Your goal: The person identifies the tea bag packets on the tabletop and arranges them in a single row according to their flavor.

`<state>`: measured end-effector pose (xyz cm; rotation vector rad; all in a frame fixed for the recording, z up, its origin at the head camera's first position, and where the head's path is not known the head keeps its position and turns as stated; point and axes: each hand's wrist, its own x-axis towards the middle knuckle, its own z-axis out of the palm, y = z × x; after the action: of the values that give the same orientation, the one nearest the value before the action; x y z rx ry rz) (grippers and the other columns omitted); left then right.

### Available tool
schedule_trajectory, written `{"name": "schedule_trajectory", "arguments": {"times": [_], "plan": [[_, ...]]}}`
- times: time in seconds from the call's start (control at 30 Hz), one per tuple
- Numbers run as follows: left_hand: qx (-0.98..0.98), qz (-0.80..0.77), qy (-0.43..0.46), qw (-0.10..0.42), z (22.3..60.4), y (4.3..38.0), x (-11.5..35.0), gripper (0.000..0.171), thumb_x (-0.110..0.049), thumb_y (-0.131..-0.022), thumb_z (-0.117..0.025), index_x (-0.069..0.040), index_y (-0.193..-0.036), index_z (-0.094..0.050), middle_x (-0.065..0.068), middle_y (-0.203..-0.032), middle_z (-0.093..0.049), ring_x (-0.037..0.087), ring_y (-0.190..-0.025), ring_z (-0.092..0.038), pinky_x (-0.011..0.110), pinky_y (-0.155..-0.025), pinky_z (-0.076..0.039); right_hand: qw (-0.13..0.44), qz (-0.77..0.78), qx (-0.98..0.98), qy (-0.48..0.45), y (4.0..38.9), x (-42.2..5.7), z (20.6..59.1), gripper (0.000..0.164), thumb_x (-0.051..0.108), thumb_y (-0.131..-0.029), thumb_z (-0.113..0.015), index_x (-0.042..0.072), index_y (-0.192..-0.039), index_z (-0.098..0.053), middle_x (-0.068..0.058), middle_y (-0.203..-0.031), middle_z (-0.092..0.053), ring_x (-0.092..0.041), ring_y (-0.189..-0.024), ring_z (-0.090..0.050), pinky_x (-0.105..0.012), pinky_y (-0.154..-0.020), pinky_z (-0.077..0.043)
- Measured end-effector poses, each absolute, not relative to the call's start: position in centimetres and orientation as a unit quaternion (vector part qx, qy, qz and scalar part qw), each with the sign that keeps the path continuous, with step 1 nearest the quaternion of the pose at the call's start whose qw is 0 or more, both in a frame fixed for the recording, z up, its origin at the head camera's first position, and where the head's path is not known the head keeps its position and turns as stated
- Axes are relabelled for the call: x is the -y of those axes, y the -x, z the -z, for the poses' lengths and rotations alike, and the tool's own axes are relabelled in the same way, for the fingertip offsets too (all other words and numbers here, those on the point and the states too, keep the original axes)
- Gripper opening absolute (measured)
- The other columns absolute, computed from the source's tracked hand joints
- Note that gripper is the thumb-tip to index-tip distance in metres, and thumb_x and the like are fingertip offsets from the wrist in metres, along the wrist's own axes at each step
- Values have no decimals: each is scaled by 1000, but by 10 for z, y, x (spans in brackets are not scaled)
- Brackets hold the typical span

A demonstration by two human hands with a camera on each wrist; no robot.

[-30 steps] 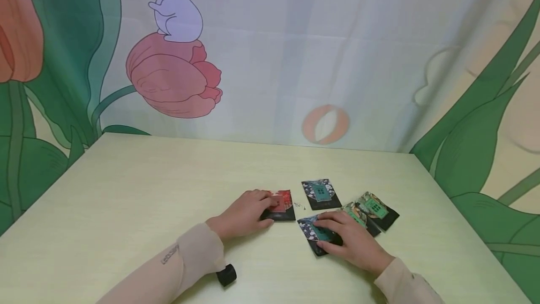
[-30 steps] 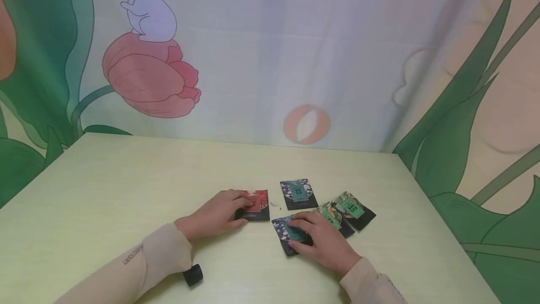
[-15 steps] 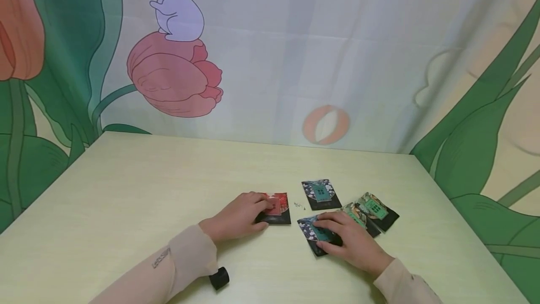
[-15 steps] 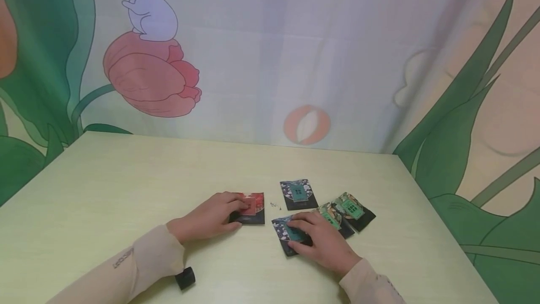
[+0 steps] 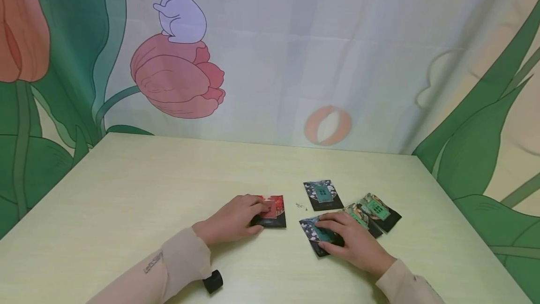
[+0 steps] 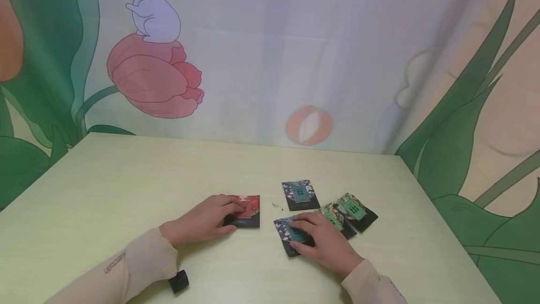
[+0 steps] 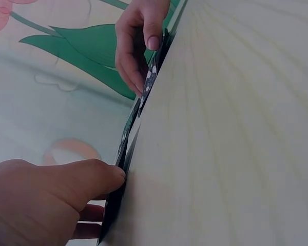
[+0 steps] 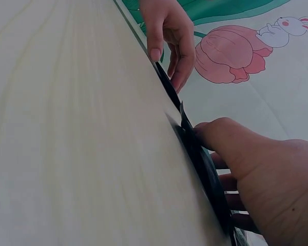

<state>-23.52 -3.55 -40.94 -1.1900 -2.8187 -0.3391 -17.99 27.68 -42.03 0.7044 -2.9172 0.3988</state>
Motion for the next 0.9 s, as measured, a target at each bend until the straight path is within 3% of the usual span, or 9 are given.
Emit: {"name": "schedule_trajectory", "arguments": {"times": [0.9], "plan": [[909,106,400,53,408,219,64,37,-32,-89,-66,-10,-119,-64,4,-123,-62,22,-118,-56,40,-105,-44,67,-136,957,-246,179,-277,419,44,50,-89,-61,25,-125,-63,2,-131,-57,-22,-122,-53,-44,-99,-49]]}}
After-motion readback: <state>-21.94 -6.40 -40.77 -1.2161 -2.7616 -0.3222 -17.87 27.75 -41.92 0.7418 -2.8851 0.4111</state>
